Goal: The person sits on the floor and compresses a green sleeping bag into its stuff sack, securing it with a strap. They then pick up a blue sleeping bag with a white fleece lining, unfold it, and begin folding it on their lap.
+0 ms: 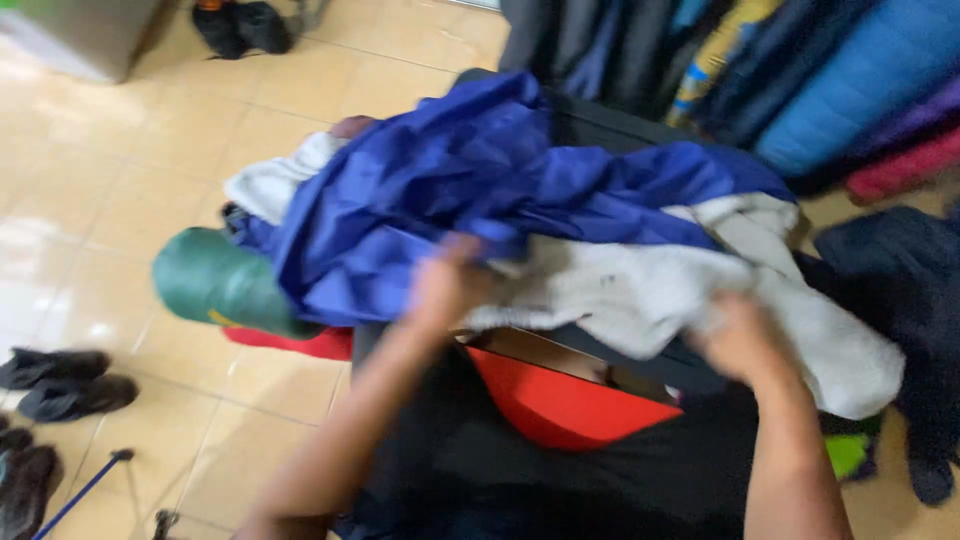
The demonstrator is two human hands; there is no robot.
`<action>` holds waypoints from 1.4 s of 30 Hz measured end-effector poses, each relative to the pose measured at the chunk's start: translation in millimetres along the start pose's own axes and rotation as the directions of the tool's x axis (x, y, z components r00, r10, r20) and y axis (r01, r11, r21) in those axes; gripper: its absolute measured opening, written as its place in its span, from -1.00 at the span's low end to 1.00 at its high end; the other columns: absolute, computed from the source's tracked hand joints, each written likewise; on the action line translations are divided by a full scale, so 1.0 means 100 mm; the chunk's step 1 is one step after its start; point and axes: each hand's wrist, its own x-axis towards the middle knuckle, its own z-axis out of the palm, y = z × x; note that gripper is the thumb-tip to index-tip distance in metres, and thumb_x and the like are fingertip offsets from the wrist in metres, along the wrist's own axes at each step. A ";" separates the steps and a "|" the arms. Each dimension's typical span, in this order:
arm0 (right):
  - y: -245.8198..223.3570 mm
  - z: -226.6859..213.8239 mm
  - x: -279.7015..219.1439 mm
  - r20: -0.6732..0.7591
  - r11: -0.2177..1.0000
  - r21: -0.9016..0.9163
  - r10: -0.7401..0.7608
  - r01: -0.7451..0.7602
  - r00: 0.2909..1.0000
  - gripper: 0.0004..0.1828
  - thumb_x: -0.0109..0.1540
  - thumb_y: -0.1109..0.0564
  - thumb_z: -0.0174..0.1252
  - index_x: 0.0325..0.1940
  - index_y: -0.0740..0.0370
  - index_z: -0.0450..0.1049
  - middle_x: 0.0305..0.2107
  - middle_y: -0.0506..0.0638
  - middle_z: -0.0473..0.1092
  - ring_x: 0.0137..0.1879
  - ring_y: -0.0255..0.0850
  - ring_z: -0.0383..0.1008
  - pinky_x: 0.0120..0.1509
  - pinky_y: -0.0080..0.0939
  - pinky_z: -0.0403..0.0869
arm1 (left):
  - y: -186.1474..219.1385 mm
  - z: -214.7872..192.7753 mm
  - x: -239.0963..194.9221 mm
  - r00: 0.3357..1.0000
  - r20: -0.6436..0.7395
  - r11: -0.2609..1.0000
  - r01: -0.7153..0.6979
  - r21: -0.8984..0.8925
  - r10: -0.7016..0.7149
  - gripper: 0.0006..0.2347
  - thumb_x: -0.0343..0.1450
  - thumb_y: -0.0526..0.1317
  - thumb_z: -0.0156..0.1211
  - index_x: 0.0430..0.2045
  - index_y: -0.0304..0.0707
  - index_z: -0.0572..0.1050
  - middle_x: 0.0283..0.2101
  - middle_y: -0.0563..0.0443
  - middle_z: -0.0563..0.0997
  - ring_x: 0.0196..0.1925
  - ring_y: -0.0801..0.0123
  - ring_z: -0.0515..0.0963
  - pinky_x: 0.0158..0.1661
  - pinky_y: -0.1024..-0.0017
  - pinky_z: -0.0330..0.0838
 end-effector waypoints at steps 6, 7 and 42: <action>-0.48 0.39 -0.32 0.279 0.911 0.398 -0.229 0.105 0.933 0.00 -0.18 0.28 0.28 0.31 0.40 0.06 0.22 0.27 0.16 0.36 0.09 0.15 0.42 -0.04 0.14 | 1.18 0.66 -0.53 0.862 0.136 0.836 -0.418 -0.357 0.489 -0.72 0.09 -0.41 0.09 -0.34 -0.34 0.42 -0.29 -0.19 0.56 -0.30 -0.07 0.52 -0.22 0.16 0.37; -0.23 0.45 -0.47 0.331 0.915 0.402 -0.106 -0.039 0.938 -0.21 -0.15 0.38 0.12 0.20 0.36 0.22 0.08 0.20 0.29 0.22 0.00 0.29 0.32 -0.11 0.24 | 1.19 0.65 -0.51 0.821 0.181 0.801 -0.438 -0.409 0.542 -0.69 0.11 -0.35 0.15 -0.28 -0.30 0.41 -0.22 -0.16 0.53 -0.19 -0.01 0.51 -0.16 0.20 0.34; -0.68 1.76 0.50 0.413 0.991 0.017 0.115 -0.133 0.904 -0.65 0.12 0.00 0.15 0.00 -0.10 0.52 -0.17 0.00 0.51 0.03 -0.02 0.49 0.19 -0.05 0.38 | 0.10 0.04 0.09 0.640 0.768 0.995 0.074 -0.064 0.002 -0.76 0.34 -0.15 0.13 -0.19 -0.23 0.53 -0.26 -0.15 0.62 -0.05 -0.04 0.57 -0.07 0.11 0.44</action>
